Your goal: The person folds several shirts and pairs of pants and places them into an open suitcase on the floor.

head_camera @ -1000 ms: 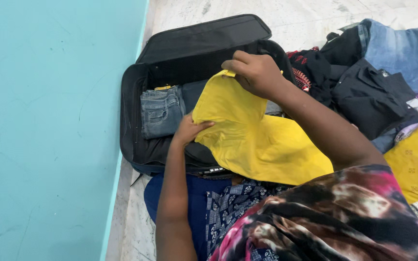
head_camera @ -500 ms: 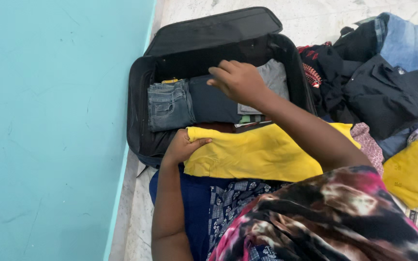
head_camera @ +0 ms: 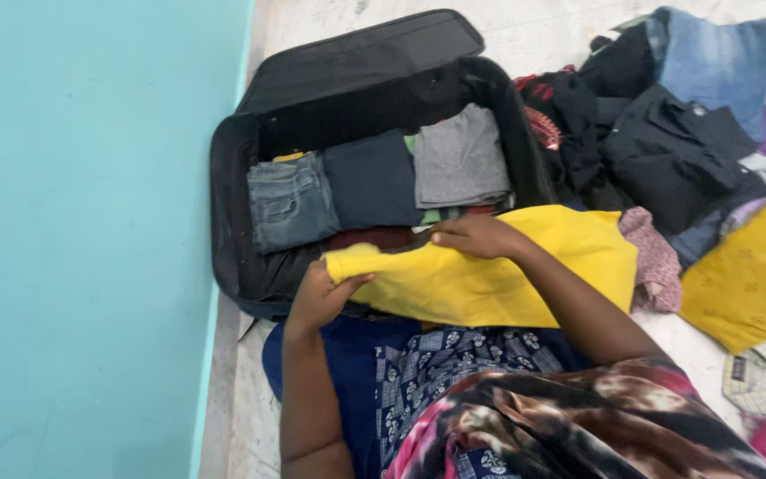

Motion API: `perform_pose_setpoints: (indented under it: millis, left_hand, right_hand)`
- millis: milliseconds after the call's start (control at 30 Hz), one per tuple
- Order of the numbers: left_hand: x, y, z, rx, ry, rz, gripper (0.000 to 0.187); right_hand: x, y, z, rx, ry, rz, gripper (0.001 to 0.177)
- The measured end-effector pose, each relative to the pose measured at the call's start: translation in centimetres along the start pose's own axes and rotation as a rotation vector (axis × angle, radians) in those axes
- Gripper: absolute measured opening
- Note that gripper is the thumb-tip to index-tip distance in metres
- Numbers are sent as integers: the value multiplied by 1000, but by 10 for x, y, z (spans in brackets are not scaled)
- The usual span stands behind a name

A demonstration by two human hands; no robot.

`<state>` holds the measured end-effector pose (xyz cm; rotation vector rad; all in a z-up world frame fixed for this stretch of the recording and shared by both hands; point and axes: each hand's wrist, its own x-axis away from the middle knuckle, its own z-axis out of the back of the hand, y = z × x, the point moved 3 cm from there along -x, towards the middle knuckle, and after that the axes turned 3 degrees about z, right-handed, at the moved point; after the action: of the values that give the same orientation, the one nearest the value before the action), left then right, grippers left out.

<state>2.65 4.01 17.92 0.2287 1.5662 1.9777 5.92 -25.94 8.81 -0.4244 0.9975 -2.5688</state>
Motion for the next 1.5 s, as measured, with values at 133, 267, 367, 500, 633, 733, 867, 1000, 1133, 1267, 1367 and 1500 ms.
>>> perform_pose_setpoints:
  millis: [133, 267, 367, 500, 633, 733, 867, 1000, 1133, 1267, 1367, 1500]
  left_hand:
    - [7, 6, 2, -133, -2, -32, 20]
    - [18, -3, 3, -142, 69, 107, 18]
    - [26, -10, 5, -60, 104, 96, 18]
    - [34, -13, 5, -33, 180, 91, 17]
    - [40, -17, 1, 60, 392, 262, 21]
    - [40, -17, -6, 142, 514, 249, 34]
    - [38, -8, -14, 126, 599, 168, 68]
    - [36, 15, -16, 111, 553, 69, 93]
    - [38, 24, -16, -19, 553, 220, 76]
    - [41, 34, -15, -214, 565, 23, 54]
    - [42, 36, -13, -423, 642, 181, 38]
    - [45, 45, -11, -574, 635, 324, 23]
  right_hand:
    - [-3, 17, -18, -287, -165, 118, 71]
    - [6, 1, -11, -393, -172, 122, 72]
    - [15, -19, -3, -594, -144, 229, 68]
    - [29, -40, 12, -1095, -116, 102, 77]
    - [42, -42, 22, -1084, 47, 180, 68]
    - [48, -23, 14, -852, 263, 111, 48]
    - [56, -15, 8, -913, 331, 184, 34]
    - [68, -20, 9, -913, 414, 185, 28]
    - [80, -24, 8, -854, 458, 193, 25]
    - [90, -31, 10, -724, 495, 311, 23]
    - [95, -37, 12, -572, 548, 312, 24]
    - [99, -46, 14, -409, 613, 315, 26]
